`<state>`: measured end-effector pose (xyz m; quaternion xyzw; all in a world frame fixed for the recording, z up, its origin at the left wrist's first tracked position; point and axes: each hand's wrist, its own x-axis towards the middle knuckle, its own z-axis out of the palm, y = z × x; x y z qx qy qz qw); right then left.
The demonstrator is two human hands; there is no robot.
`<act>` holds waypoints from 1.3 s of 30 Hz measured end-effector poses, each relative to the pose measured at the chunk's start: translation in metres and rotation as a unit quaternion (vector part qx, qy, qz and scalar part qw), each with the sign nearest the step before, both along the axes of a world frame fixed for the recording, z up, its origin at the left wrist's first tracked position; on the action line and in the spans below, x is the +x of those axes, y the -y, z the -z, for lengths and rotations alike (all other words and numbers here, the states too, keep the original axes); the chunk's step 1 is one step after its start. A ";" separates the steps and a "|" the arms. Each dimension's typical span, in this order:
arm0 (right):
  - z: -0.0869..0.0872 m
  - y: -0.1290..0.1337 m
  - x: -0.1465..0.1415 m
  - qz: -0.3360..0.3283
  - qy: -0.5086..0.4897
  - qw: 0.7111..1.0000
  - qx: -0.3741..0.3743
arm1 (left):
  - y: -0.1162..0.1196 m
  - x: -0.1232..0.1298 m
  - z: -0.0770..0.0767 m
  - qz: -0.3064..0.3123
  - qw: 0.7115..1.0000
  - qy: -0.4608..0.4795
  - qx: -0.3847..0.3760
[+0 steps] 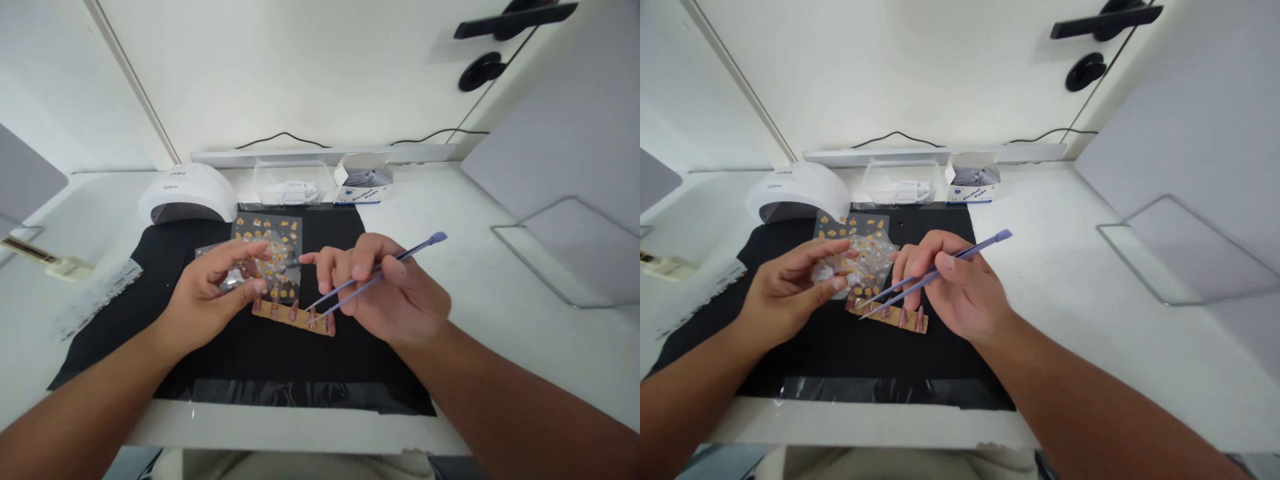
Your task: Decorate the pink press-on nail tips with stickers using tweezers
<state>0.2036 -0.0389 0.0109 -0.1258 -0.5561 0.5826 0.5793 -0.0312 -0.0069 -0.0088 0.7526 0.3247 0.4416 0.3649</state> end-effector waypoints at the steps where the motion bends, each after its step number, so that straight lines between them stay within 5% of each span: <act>1: 0.000 0.001 0.000 -0.004 -0.003 1.000 -0.005 | 0.002 0.000 0.000 0.007 1.000 -0.013 0.007; 18: -0.006 0.021 -0.003 0.016 0.086 0.996 0.031 | 0.029 -0.001 0.001 0.086 0.996 -0.014 -0.006; 39: -0.006 0.022 -0.017 -0.064 0.192 0.975 0.087 | 0.017 -0.006 -0.031 0.078 0.990 -0.115 -0.021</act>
